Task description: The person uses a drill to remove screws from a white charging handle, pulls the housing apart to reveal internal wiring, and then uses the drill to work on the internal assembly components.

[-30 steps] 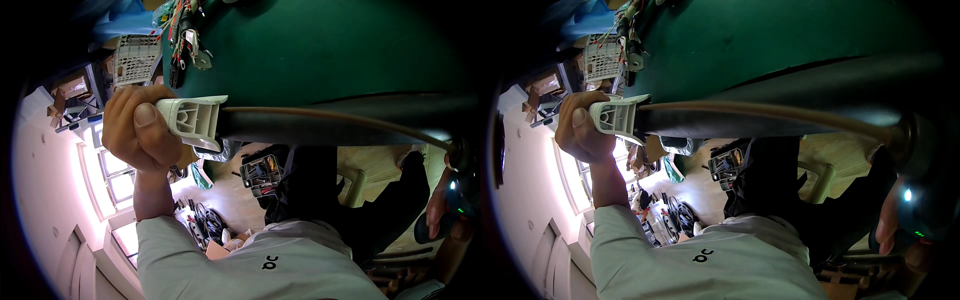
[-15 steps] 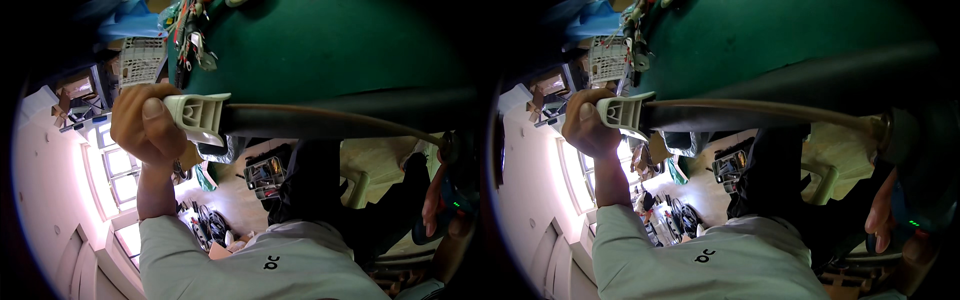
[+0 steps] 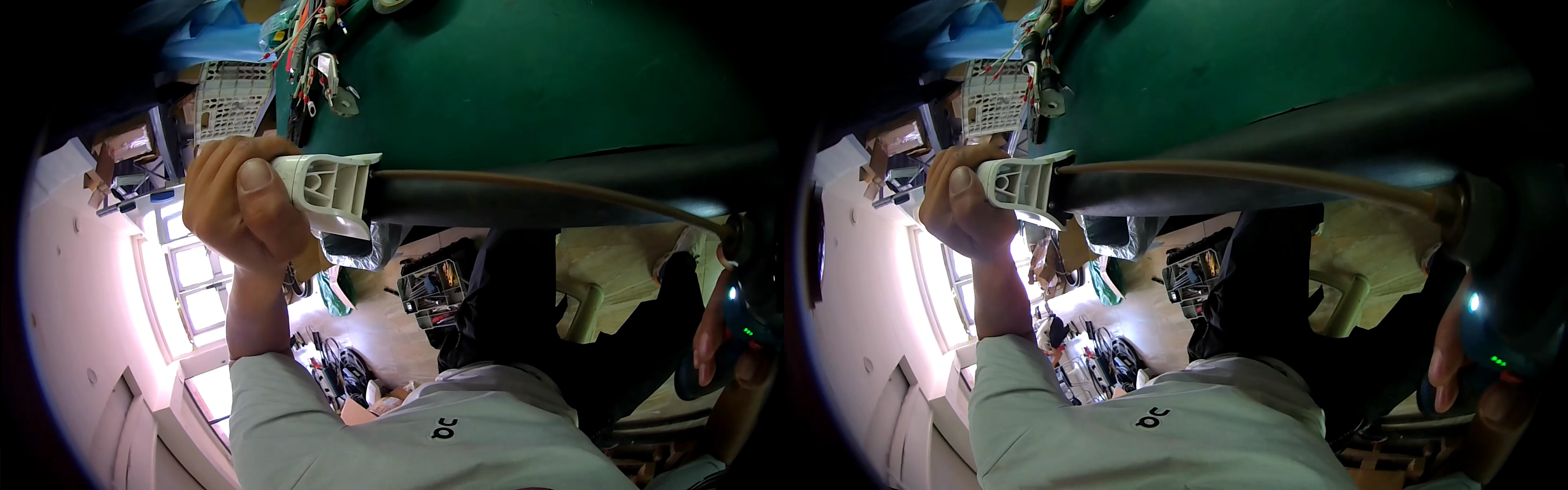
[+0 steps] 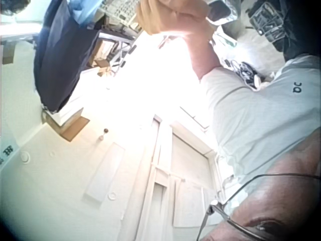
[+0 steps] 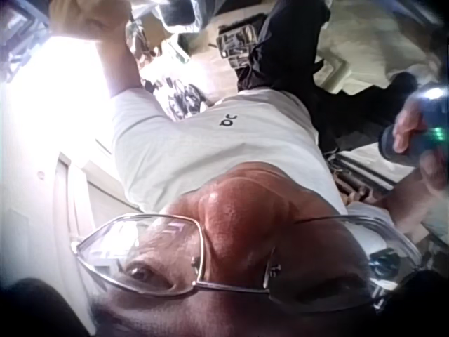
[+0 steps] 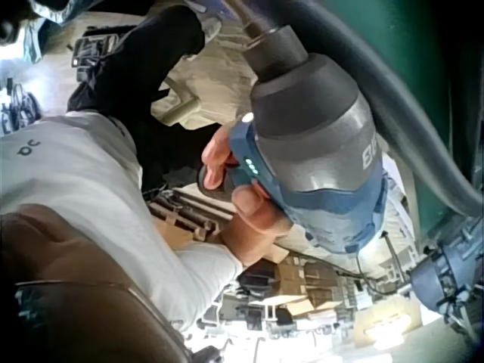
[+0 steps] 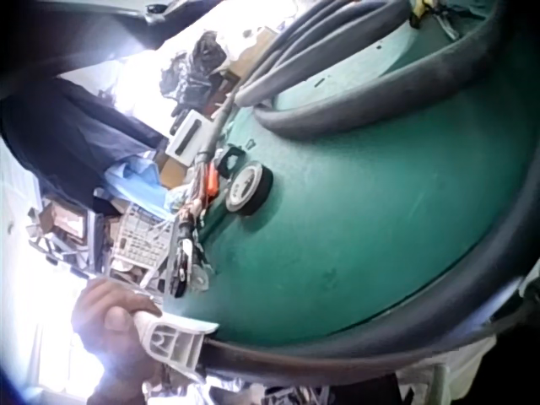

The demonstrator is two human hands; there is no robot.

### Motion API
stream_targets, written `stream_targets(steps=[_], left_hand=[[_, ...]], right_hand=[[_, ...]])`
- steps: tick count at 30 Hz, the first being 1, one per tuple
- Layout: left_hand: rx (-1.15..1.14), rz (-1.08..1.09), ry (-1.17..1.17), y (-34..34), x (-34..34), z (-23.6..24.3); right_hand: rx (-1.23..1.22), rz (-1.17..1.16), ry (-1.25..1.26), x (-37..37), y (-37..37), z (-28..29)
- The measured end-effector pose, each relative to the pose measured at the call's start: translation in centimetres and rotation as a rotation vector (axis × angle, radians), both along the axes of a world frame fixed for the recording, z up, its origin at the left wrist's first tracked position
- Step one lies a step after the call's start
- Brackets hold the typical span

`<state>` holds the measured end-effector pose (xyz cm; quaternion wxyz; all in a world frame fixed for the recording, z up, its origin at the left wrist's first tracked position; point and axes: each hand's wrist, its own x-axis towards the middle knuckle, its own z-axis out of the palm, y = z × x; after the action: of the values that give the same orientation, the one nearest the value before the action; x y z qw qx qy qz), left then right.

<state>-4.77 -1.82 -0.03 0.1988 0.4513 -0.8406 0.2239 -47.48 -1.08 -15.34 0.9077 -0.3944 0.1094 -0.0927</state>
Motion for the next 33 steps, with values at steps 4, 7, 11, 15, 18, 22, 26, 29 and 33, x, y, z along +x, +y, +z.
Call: stream_targets(steps=[4, 7, 11, 15, 18, 22, 26, 29, 33], left_hand=[[0.0, 0.003, -0.016, 0.0, 0.2, 0.0], [0.001, 0.008, -0.02, -0.1, 0.3, 0.1], [0.013, 0.026, -0.005, -0.1, 0.1, 0.2], [0.016, 0.015, -0.015, -0.2, 0.1, 0.2], [0.014, 0.042, -0.092, 0.3, 0.2, 0.3], [0.025, 0.04, -0.074, -0.1, 0.0, 0.4], [0.002, -0.004, -0.016, -0.2, 0.0, 0.2], [0.0, -0.01, -0.016, -0.3, 0.0, 0.2], [0.001, -0.02, -0.017, -0.4, -0.1, 0.2]], right_hand=[[0.009, 0.044, 0.015, -0.1, -0.4, 0.0], [-0.076, -0.025, -0.09, 0.4, -0.2, 0.3], [-0.129, 0.054, -0.116, 0.2, -1.7, 0.4], [-0.157, 0.05, -0.156, 0.5, -1.8, -0.1], [0.044, -0.142, 0.101, 0.9, 0.0, 2.5], [0.124, -0.317, 0.139, 1.8, 0.3, 4.0], [0.083, -0.259, 0.152, 0.8, 0.7, 2.9], [0.079, -0.287, 0.157, 0.7, 0.9, 3.0], [-0.038, -0.171, 0.1, -0.1, 0.6, 1.7]])
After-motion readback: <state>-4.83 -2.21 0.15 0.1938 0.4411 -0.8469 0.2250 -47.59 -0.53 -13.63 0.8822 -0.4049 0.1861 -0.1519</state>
